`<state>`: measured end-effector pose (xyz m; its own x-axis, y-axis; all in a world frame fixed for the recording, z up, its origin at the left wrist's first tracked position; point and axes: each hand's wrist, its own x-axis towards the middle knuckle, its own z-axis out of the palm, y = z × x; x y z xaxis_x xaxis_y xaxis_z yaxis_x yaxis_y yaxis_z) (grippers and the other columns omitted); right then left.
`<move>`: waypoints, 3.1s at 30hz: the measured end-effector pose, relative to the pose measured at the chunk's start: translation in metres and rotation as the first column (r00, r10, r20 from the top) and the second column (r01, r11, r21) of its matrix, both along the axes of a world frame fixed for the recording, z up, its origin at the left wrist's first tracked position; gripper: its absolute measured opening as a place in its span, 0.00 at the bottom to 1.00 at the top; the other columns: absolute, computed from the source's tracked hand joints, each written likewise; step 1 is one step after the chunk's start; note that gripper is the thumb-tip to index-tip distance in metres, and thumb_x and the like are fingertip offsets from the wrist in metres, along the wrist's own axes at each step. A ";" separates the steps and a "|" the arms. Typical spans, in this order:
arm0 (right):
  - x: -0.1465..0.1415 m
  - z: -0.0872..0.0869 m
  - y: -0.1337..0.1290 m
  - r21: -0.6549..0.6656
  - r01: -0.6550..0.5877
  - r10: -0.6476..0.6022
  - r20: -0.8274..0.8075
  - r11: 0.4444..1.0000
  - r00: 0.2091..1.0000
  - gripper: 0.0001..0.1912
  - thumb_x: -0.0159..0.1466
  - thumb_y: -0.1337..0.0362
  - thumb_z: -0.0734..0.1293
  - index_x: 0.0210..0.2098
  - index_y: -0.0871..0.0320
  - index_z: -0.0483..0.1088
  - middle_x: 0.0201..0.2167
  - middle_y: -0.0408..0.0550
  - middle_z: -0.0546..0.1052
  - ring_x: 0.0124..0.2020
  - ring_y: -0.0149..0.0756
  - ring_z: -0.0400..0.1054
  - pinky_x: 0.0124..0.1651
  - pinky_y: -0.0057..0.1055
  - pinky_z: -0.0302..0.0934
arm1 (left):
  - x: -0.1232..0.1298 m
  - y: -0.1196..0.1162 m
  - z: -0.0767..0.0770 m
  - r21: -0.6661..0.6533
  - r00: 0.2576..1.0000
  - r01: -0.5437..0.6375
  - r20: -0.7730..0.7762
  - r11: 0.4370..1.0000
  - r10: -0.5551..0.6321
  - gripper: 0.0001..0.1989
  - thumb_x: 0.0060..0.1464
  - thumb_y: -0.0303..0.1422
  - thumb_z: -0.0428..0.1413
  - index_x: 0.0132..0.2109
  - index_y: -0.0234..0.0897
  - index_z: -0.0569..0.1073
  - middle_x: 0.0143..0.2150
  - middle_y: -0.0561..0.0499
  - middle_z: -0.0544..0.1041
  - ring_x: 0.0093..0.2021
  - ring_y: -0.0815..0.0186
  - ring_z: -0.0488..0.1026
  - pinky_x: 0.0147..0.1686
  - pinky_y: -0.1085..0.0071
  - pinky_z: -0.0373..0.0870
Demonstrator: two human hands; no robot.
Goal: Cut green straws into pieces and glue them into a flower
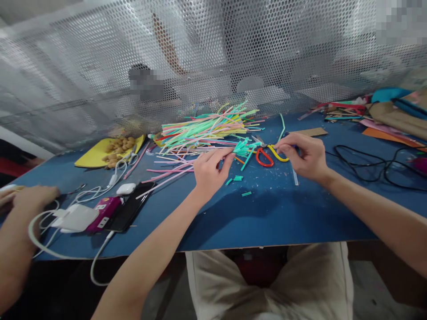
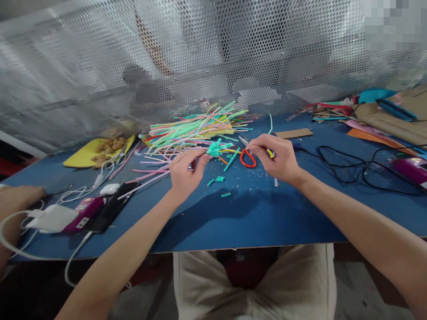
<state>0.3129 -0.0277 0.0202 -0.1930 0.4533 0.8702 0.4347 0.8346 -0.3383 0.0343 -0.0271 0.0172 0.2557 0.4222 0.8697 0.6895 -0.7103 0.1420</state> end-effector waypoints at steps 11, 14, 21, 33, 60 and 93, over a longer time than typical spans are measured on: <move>-0.005 -0.010 0.001 -0.234 -0.357 0.420 0.337 0.904 0.843 0.40 0.67 0.60 0.70 0.74 0.55 0.54 0.43 0.49 0.73 0.38 0.36 0.65 0.43 0.37 0.69 | 0.001 -0.009 0.009 0.042 0.999 0.012 0.038 0.999 -0.013 0.07 0.66 0.35 0.56 0.43 0.40 0.78 0.29 0.52 0.72 0.30 0.66 0.68 0.34 0.68 0.64; -0.006 -0.007 -0.005 -0.254 -0.368 0.441 0.362 0.894 0.821 0.41 0.66 0.58 0.70 0.74 0.56 0.54 0.44 0.51 0.74 0.39 0.36 0.65 0.43 0.36 0.68 | 0.000 -0.011 0.006 0.174 0.987 0.090 -0.148 0.981 -0.065 0.05 0.64 0.35 0.59 0.41 0.44 0.80 0.28 0.53 0.74 0.30 0.66 0.69 0.35 0.66 0.61; -0.009 -0.001 -0.012 -0.236 -0.400 0.464 0.414 0.886 0.783 0.43 0.65 0.60 0.70 0.75 0.54 0.52 0.43 0.51 0.75 0.43 0.40 0.69 0.48 0.39 0.69 | 0.000 -0.013 0.005 0.293 0.974 0.126 -0.218 0.948 -0.062 0.06 0.61 0.38 0.64 0.44 0.46 0.81 0.26 0.55 0.74 0.30 0.66 0.70 0.36 0.65 0.59; -0.016 -0.008 -0.011 -0.224 -0.227 0.311 0.494 0.948 0.812 0.34 0.67 0.61 0.69 0.71 0.56 0.61 0.47 0.53 0.79 0.43 0.40 0.74 0.45 0.37 0.70 | 0.001 -0.008 0.000 0.074 0.959 0.086 -0.277 0.994 -0.062 0.06 0.67 0.37 0.58 0.44 0.45 0.80 0.31 0.52 0.78 0.37 0.65 0.74 0.40 0.65 0.62; -0.009 -0.021 0.008 -0.114 0.083 -0.039 0.345 0.990 0.938 0.09 0.68 0.65 0.67 0.42 0.57 0.81 0.34 0.48 0.84 0.33 0.37 0.76 0.37 0.34 0.68 | 0.002 0.011 -0.021 -0.371 0.906 0.087 -0.356 0.924 -0.228 0.14 0.68 0.38 0.55 0.54 0.34 0.73 0.39 0.47 0.78 0.40 0.62 0.75 0.43 0.65 0.72; -0.005 -0.007 0.000 0.069 -0.105 0.080 0.294 0.992 0.952 0.09 0.68 0.67 0.71 0.46 0.49 0.81 0.40 0.45 0.83 0.39 0.35 0.78 0.41 0.32 0.72 | -0.009 0.013 -0.005 0.067 0.830 0.074 -0.558 0.995 -0.024 0.12 0.70 0.38 0.52 0.53 0.41 0.77 0.42 0.48 0.80 0.43 0.62 0.75 0.42 0.64 0.63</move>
